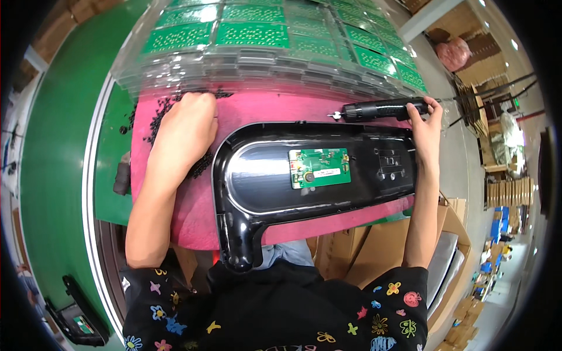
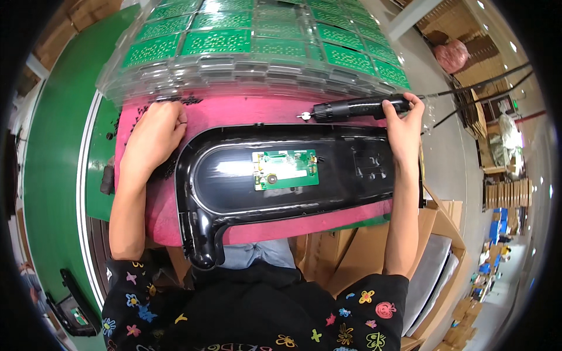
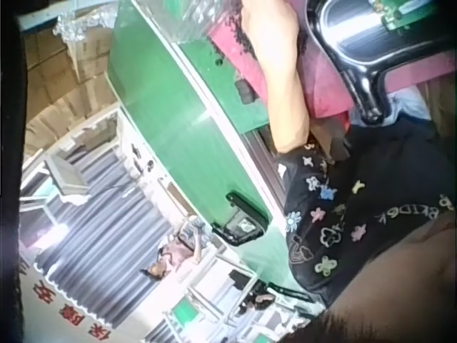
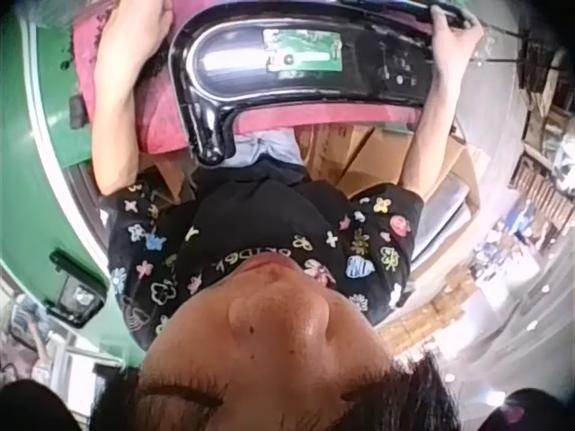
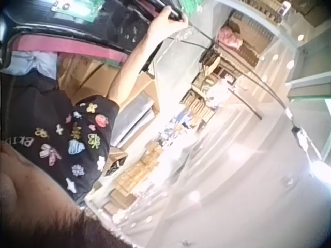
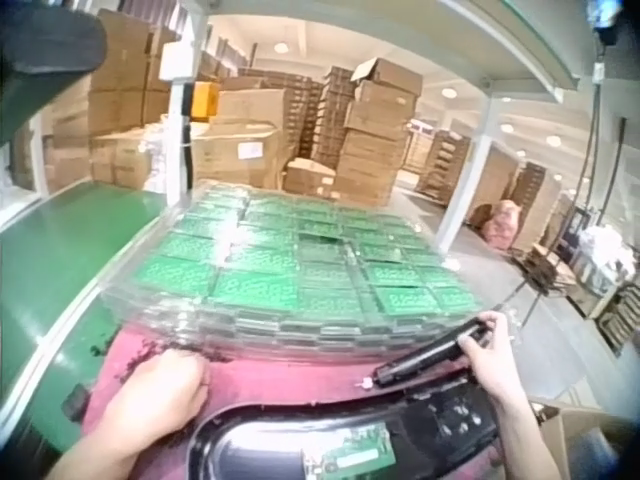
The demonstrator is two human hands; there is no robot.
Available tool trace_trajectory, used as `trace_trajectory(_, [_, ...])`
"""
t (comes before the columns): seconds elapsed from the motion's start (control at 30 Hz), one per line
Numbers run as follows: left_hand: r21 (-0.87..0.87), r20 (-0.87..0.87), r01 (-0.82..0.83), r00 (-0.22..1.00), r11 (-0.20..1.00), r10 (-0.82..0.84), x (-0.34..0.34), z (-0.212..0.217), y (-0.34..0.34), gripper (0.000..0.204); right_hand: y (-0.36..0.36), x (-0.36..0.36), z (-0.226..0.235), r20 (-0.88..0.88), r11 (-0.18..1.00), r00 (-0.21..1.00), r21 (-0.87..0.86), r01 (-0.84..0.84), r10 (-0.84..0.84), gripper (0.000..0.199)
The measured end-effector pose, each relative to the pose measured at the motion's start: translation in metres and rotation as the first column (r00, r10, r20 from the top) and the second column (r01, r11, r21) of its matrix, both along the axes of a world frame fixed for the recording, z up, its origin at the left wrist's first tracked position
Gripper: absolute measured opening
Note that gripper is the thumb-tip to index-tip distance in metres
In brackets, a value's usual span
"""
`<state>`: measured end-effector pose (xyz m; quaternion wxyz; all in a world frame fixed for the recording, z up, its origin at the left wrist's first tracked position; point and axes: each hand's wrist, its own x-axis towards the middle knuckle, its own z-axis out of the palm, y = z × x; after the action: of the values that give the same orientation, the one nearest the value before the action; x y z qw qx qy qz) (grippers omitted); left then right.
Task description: Assembling circuit boards into plastic housings using an electric screwdriver.
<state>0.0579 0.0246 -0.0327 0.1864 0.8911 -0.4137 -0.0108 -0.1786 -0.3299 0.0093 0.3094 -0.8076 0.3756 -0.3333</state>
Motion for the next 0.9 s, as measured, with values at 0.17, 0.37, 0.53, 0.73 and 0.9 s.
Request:
trace_trajectory(0.17, [-0.237, 0.049, 0.035, 0.998, 0.971, -0.024, -0.005, 0.016, -0.005, 0.007, 0.019, 0.016, -0.004, 0.440, 0.998, 0.898, -0.069, 0.016, 0.016, 0.066])
trace_trajectory(0.37, [-0.609, -0.147, 0.271, 0.885, 0.745, -0.442, -0.032, 0.040, -0.021, 0.010, 0.071, 0.048, 0.012, 0.680, 0.840, 0.672, 0.152, -0.521, 0.293, 0.047])
trace_trajectory(0.53, [-0.635, -0.265, 0.309, 0.773, 0.708, -0.576, -0.046, 0.036, -0.027, 0.010, 0.075, 0.054, 0.009, 0.783, 0.586, 0.570, 0.347, -0.732, 0.248, 0.024])
trace_trajectory(0.73, [-0.596, -0.360, 0.277, 0.747, 0.753, -0.560, -0.052, 0.038, -0.023, 0.011, 0.121, 0.038, 0.053, 0.925, 0.331, 0.190, 0.076, -0.941, 0.327, 0.015])
trace_trajectory(0.9, [-0.641, -0.320, 0.290, 0.741, 0.711, -0.591, -0.056, 0.041, -0.023, 0.013, 0.159, 0.024, 0.073, 0.915, 0.305, 0.149, 0.030, -0.952, 0.376, 0.021])
